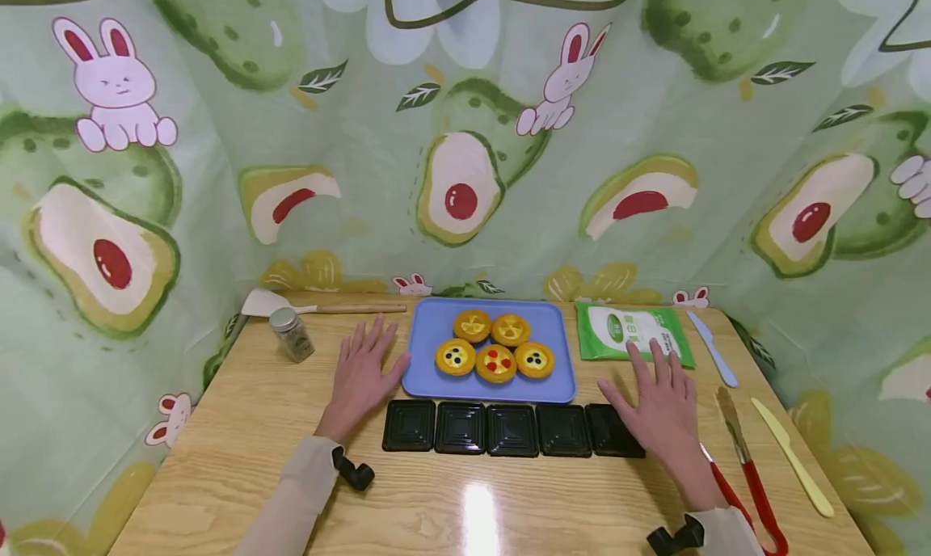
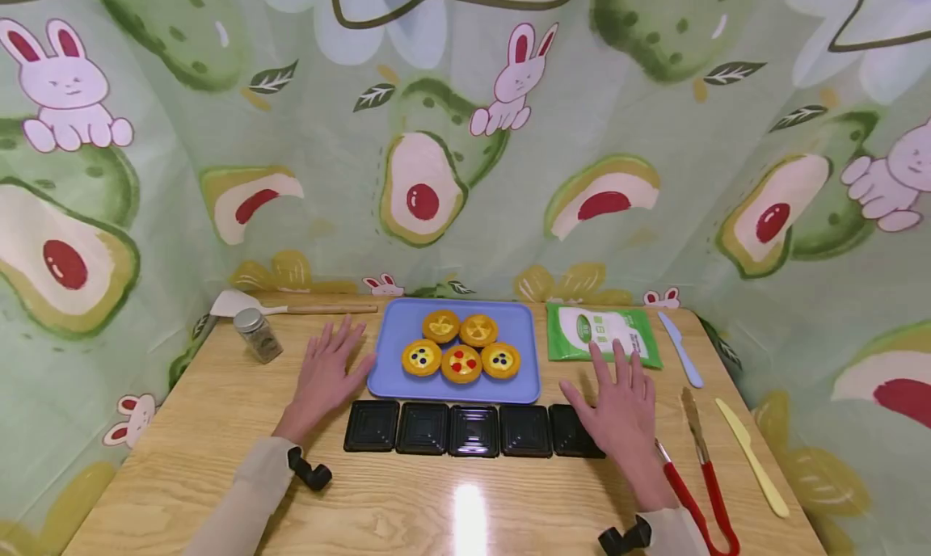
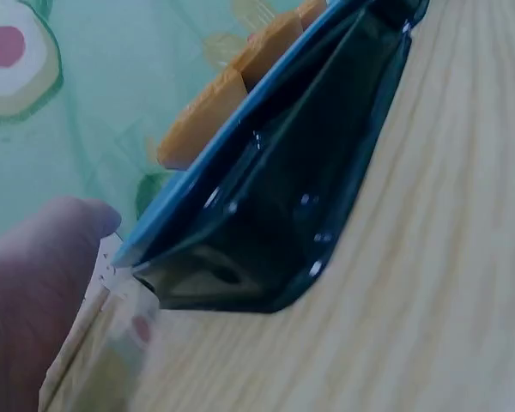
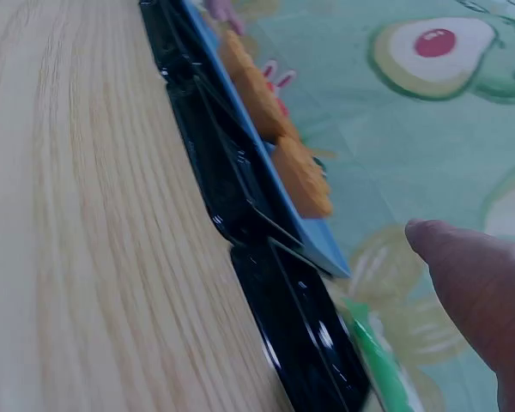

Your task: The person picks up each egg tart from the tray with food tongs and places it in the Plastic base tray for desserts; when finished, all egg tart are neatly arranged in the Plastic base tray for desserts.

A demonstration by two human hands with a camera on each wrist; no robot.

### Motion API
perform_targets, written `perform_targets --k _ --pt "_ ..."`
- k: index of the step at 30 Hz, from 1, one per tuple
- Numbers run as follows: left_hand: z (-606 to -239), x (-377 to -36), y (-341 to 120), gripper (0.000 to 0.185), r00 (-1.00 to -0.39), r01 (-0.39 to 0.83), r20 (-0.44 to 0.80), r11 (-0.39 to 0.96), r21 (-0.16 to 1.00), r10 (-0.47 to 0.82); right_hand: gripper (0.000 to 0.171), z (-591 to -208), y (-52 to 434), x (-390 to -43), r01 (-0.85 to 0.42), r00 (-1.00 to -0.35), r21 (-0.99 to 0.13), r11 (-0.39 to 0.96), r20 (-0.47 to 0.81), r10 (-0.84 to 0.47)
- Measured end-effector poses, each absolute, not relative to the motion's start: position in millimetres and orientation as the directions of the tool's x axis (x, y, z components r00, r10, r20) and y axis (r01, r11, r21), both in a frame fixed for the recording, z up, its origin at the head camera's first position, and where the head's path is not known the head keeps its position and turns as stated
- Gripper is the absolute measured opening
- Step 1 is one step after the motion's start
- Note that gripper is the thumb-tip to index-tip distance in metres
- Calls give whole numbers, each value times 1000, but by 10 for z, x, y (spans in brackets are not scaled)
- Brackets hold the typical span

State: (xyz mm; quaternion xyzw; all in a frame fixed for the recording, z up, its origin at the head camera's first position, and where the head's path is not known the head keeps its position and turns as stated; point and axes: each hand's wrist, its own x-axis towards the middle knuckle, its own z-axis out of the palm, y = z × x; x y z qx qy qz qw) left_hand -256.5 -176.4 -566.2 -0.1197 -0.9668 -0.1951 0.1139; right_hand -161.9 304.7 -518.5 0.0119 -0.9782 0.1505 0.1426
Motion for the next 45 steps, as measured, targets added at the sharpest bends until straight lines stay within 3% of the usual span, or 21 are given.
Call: perform_targets --k 13,25,37,45 --pt "-5833 -2797 -1763 71 -894 447 243 784 431 377 100 -5170 3597 -1014 98 -965 -440 892 177 194" --pt "-5839 -2786 -1753 65 -880 474 233 769 429 413 121 -5359 3788 -729 388 -912 -323 863 -2 410" --pt "-5836 -2766 -1701 68 -900 436 204 805 403 385 103 -5472 3834 -634 549 -830 -309 776 -95 550" --pt "-5835 -2772 -1683 67 -903 429 225 805 409 366 95 -5437 3849 -623 549 -832 -312 776 -118 541"
